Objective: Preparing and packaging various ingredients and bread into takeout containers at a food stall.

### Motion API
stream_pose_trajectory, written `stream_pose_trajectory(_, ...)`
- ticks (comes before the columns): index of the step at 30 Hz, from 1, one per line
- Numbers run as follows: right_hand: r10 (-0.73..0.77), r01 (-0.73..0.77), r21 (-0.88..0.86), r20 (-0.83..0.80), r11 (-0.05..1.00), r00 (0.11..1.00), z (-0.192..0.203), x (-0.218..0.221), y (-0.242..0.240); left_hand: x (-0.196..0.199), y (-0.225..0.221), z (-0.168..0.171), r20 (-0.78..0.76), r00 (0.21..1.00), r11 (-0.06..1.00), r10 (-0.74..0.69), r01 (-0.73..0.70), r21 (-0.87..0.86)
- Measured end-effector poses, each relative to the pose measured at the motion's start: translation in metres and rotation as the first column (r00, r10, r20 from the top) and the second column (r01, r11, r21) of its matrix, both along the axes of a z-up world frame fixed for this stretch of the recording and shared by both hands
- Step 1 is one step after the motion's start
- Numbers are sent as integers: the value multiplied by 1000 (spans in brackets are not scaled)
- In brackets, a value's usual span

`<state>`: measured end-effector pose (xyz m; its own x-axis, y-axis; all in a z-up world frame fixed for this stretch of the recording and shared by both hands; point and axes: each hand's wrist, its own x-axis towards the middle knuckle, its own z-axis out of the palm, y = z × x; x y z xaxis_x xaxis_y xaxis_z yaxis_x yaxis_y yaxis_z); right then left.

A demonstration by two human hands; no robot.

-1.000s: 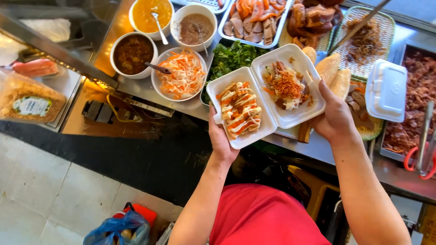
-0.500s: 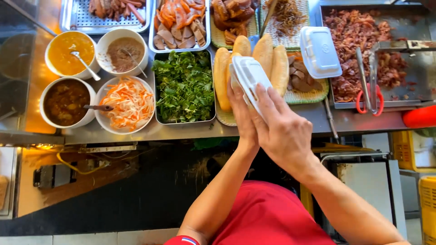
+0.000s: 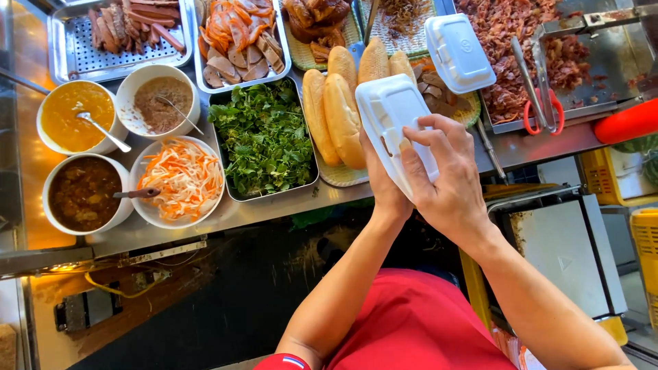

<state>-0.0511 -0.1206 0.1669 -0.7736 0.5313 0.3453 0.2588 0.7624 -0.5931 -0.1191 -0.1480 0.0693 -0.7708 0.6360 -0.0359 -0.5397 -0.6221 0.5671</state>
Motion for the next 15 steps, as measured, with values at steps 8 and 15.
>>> stream_pose_trajectory(8,-60,60,22,6,998,998,-26,14,45,9,12,-26,332,909,922,-251,120,368)
stream_pose_trajectory(15,-63,15,-810,-27,586,998,-37,29,144,-1,70,-33,252,909,913,-332,243,327)
